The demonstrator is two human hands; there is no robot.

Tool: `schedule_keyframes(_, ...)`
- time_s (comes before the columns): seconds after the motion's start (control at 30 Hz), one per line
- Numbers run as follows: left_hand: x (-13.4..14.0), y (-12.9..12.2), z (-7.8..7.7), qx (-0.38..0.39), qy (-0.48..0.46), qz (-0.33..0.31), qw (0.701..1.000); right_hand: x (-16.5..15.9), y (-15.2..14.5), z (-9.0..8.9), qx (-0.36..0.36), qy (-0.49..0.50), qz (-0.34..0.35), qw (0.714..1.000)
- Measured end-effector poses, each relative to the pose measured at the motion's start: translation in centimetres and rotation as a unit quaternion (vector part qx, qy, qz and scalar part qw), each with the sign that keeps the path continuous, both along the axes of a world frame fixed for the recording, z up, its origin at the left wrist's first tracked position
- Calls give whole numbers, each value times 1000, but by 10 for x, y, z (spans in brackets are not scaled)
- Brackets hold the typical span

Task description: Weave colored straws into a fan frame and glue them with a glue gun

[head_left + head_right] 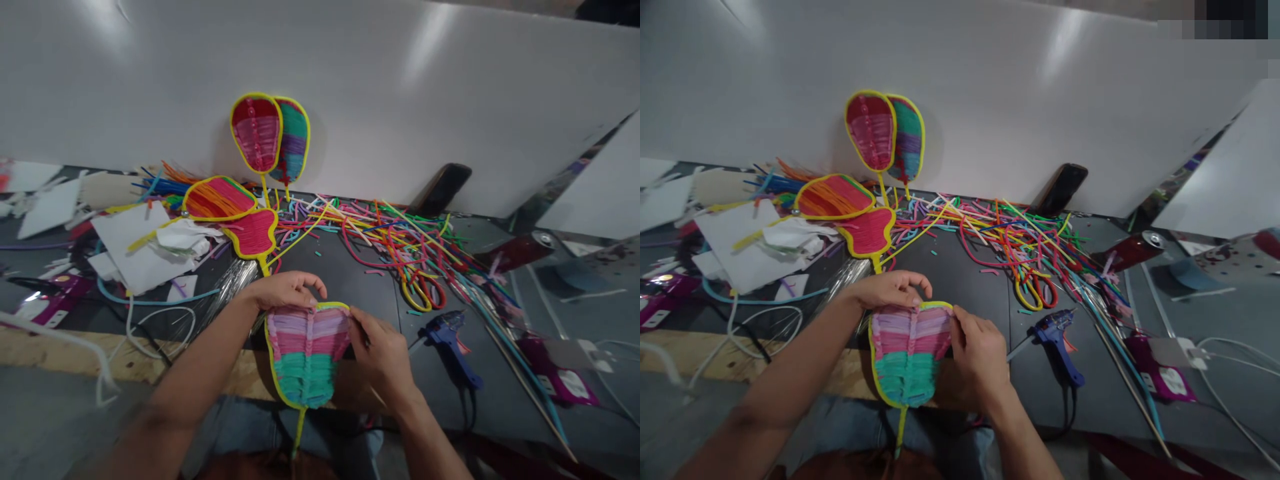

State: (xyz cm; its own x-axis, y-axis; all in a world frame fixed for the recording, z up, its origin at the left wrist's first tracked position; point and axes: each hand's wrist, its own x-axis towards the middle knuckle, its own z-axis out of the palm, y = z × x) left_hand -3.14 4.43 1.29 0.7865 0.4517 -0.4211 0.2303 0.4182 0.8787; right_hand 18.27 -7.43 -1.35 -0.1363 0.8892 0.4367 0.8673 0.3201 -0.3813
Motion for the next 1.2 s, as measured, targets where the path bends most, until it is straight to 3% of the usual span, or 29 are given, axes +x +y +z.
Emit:
schedule_keyframes(0.53,2,-2,5,22,12,8,1000,1,0,3,40,-13,23,999)
schedule_keyframes(0.83,4,0,3,72,26,5,997,2,2,3,1,-3,21,1000)
schedule_keyframes(0.97,4,0,-1,72,27,11,997,0,6,8,-27,9,54,998)
schedule_keyframes(1.2,5,-2,2,56,23,9,998,-5,15,14,7,-48,96,994)
